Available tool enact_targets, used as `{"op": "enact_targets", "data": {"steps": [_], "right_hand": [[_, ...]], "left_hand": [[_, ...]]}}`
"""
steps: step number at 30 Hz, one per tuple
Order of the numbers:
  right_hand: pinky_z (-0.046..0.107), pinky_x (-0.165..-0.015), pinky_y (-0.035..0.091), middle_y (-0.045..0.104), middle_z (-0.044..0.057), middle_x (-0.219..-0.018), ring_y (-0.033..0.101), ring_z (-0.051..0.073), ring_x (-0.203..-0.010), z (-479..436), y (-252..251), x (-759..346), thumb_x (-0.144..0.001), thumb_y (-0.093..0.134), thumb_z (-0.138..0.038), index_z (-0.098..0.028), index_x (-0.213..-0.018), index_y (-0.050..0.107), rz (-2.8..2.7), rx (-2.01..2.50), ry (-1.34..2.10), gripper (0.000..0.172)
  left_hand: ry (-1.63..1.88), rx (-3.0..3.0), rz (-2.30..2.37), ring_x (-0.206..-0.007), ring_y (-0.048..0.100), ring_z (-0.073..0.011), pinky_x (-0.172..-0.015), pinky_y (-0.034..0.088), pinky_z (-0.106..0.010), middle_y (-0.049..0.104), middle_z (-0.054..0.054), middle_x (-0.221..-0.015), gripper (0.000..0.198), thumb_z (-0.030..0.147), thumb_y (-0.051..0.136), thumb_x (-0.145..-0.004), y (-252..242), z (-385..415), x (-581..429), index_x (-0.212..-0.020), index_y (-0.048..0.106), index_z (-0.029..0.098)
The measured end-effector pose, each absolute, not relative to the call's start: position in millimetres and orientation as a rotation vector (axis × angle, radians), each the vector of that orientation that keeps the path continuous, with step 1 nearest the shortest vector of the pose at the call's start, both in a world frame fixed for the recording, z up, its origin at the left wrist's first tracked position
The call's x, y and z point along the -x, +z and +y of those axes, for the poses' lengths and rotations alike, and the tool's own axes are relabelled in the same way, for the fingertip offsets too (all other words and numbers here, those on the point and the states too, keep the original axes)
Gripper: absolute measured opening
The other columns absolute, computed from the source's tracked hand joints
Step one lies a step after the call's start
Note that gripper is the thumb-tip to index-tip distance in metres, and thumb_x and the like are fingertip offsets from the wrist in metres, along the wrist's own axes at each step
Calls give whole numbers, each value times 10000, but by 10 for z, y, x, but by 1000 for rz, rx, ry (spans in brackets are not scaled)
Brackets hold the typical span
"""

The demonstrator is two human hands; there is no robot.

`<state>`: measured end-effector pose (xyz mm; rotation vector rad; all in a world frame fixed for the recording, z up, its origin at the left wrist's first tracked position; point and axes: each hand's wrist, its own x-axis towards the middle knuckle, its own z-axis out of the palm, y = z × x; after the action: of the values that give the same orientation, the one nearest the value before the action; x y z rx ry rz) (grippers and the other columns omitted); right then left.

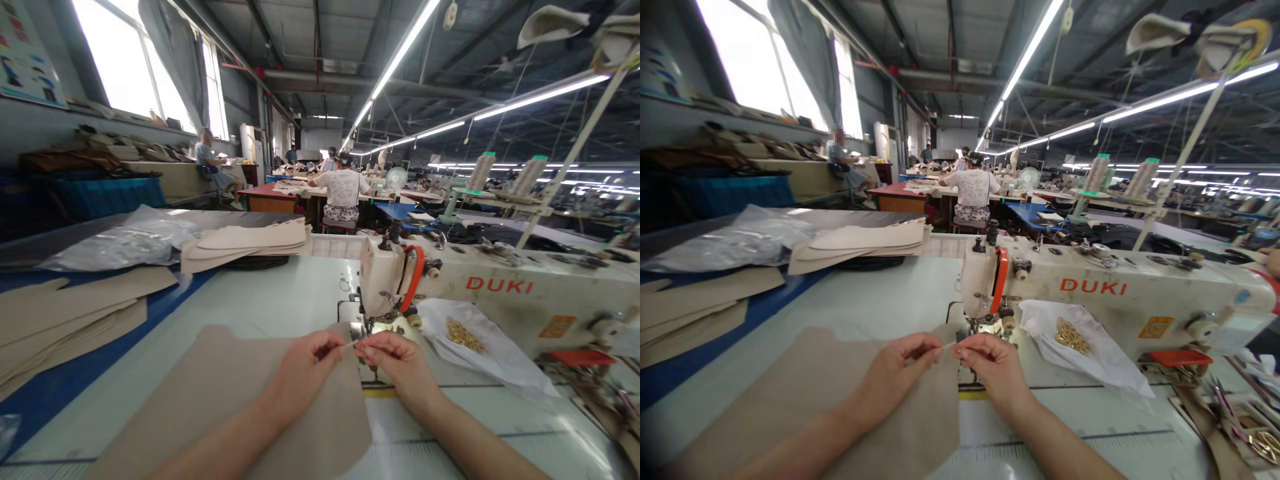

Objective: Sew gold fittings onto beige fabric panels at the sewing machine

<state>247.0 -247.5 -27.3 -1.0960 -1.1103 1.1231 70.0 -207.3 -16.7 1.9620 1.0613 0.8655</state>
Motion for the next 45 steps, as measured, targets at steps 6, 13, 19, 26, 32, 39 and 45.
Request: {"op": "enact_targets", "data": {"steps": [6, 13, 19, 26, 32, 39, 45], "right_hand": [[263, -632, 453, 660, -14, -624, 560, 121, -599, -2469, -283, -2521, -516, 824, -338, -204, -665, 721, -999, 1134, 1139, 225], [238, -631, 458, 670, -10, -606, 583, 103, -591, -2478, -259, -2501, -478, 846, -332, -190, -681, 728, -899, 1084, 1341, 275], [244, -659, 470, 687, 12, -706, 609, 105, -633, -2498, -242, -2515, -561, 815, -347, -183, -801, 724, -883, 982, 1522, 305], [238, -622, 439, 639, -16, -656, 556, 119, -624, -2532, -293, -2478, -652, 732, -299, -183, -711, 677, -1206, 1084, 1044, 142], [241, -593, 459, 610, -40, -585, 570, 111, -567, -2510, -291, -2432, -591, 758, -332, -182, -664, 609, -1168, 1067, 1308, 223], [276, -656, 494, 664, -12, -656, 632, 138, -627, -2501, -273, -2444, -539, 801, -419, -172, -704, 627, -1000, 1063, 1392, 344], [265, -657, 490, 653, -29, -612, 611, 116, -589, -2494, -299, -2417, -495, 825, -406, -172, -690, 629, -926, 1078, 1412, 362]], "left_hand": [[836, -2051, 1086, -691, 588, -153, -681, 430, -228, 685, 25, -733, 215, 338, 509, -799, -100, -2116, -712, -796, 692, 224], [775, -1830, 979, -662, 565, -146, -647, 440, -236, 653, 11, -691, 203, 348, 554, -756, -134, -2076, -730, -776, 680, 190], [712, -1569, 859, -588, 531, -117, -603, 449, -234, 620, 11, -638, 213, 355, 631, -687, -92, -2071, -742, -763, 657, 157], [689, -1517, 804, -555, 517, -100, -578, 416, -229, 602, 24, -594, 224, 349, 681, -656, -158, -2049, -741, -746, 622, 153], [648, -1421, 792, -527, 522, -95, -550, 406, -219, 592, 38, -569, 262, 336, 724, -636, -135, -2083, -757, -751, 561, 166], [725, -1191, 768, -564, 545, -104, -592, 430, -235, 613, 11, -638, 312, 391, 697, -669, -104, -2078, -764, -853, 607, 156], [650, -1305, 826, -574, 497, -88, -599, 386, -217, 577, 34, -609, 205, 293, 725, -618, -92, -2081, -789, -711, 614, 149]]}}
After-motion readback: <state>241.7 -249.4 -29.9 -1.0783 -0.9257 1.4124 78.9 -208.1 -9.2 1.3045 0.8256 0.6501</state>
